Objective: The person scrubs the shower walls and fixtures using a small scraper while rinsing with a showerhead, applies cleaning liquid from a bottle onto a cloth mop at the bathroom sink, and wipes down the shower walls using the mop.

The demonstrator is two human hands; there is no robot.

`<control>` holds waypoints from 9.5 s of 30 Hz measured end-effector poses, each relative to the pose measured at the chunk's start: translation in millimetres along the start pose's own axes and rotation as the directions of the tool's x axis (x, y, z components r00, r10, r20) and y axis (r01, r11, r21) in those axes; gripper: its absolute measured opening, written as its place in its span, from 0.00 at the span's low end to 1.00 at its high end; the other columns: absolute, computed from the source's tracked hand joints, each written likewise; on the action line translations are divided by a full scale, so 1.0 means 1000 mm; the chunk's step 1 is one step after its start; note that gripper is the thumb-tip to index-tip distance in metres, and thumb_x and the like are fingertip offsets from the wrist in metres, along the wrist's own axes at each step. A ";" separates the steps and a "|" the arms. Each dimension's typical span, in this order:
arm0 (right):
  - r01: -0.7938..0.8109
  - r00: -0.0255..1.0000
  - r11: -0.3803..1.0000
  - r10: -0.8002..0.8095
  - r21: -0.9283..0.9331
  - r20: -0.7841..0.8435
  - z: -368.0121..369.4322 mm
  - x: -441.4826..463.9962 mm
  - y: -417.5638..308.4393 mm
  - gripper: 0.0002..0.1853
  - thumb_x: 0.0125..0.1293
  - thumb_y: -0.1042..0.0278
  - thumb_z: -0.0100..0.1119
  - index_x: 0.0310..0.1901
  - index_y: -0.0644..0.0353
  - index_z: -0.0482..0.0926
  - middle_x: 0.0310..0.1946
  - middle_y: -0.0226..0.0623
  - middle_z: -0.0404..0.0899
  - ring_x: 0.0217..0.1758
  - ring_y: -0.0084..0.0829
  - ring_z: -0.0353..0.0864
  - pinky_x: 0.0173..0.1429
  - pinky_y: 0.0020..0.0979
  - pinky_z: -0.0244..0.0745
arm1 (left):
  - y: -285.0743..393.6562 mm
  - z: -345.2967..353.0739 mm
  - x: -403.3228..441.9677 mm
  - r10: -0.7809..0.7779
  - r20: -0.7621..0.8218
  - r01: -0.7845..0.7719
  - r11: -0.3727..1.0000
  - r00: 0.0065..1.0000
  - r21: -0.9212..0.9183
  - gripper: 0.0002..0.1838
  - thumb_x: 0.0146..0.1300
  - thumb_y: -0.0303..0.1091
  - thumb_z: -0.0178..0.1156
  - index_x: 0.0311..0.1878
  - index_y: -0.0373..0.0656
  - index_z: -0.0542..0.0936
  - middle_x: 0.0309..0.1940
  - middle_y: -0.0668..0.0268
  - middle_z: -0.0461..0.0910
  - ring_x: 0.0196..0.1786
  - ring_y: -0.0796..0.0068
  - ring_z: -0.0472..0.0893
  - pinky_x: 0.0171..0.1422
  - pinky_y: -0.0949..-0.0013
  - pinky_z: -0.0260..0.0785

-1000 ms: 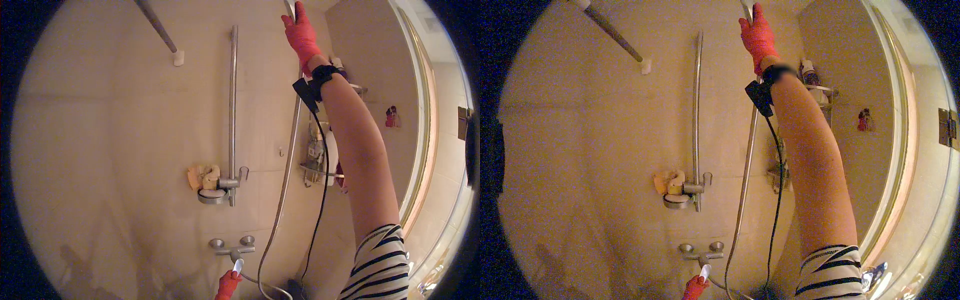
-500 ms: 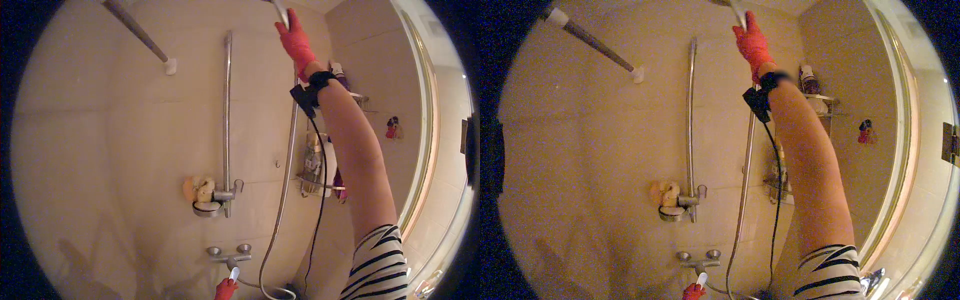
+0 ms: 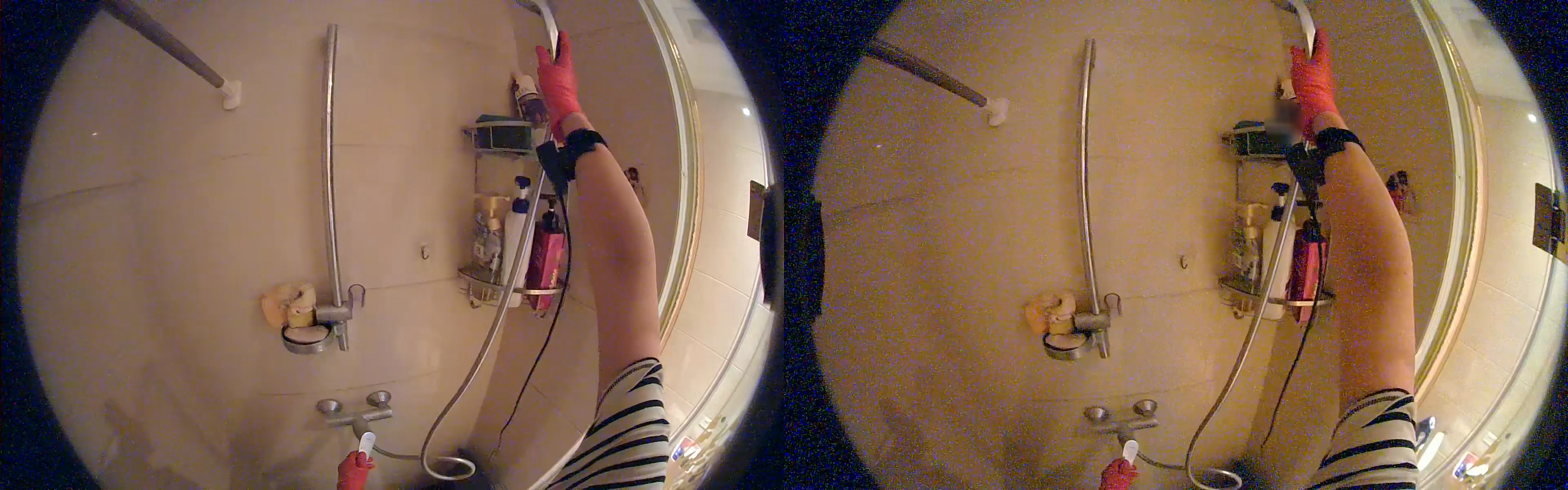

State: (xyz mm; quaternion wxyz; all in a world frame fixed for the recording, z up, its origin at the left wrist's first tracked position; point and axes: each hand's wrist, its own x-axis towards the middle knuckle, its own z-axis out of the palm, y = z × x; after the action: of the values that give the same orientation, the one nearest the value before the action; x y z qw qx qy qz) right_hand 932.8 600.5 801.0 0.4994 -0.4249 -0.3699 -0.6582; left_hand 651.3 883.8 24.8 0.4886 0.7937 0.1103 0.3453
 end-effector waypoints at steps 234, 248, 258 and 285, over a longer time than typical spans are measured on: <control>-0.477 0.873 0.734 0.331 0.483 0.359 0.031 -0.068 -0.046 0.22 0.60 0.55 0.62 0.44 0.60 0.62 0.27 0.30 0.68 0.24 0.21 0.67 0.25 0.25 0.66 | 0.634 -0.127 0.450 0.942 0.246 -0.350 -0.156 0.228 0.924 0.17 0.60 0.31 0.49 0.52 0.55 0.76 0.39 0.61 0.81 0.40 0.57 0.81 0.44 0.57 0.73; -0.480 0.876 0.838 0.473 0.261 0.091 0.002 -0.048 0.024 0.37 0.57 0.51 0.60 0.60 0.69 0.57 0.55 0.58 0.68 0.58 0.54 0.69 0.60 0.42 0.65 | 0.716 0.006 0.512 0.836 0.364 -0.297 -0.254 0.411 0.920 0.18 0.63 0.36 0.45 0.53 0.64 0.76 0.41 0.62 0.82 0.44 0.60 0.81 0.47 0.58 0.74; -0.259 0.962 0.937 0.272 0.235 -0.023 -0.007 -0.045 0.030 0.24 0.58 0.56 0.63 0.47 0.62 0.65 0.25 0.30 0.70 0.22 0.21 0.67 0.24 0.25 0.63 | 0.752 0.076 0.511 0.877 0.142 -0.251 -0.025 0.460 0.968 0.20 0.62 0.54 0.48 0.51 0.57 0.80 0.45 0.65 0.81 0.48 0.63 0.80 0.53 0.63 0.71; -0.545 0.772 0.750 0.273 0.376 0.573 0.047 -0.097 -0.030 0.22 0.56 0.55 0.65 0.42 0.61 0.67 0.20 0.30 0.71 0.18 0.23 0.68 0.20 0.28 0.64 | 0.608 -0.117 0.413 0.812 0.251 -0.221 -0.154 0.527 0.963 0.28 0.50 0.28 0.51 0.58 0.54 0.70 0.36 0.52 0.81 0.37 0.51 0.80 0.40 0.52 0.74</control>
State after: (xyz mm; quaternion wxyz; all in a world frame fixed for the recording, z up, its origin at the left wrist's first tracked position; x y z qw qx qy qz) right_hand 926.1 683.5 726.4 0.6224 -0.4956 -0.5405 -0.2735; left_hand 780.4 874.5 758.1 -0.3760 0.7546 0.0608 0.5343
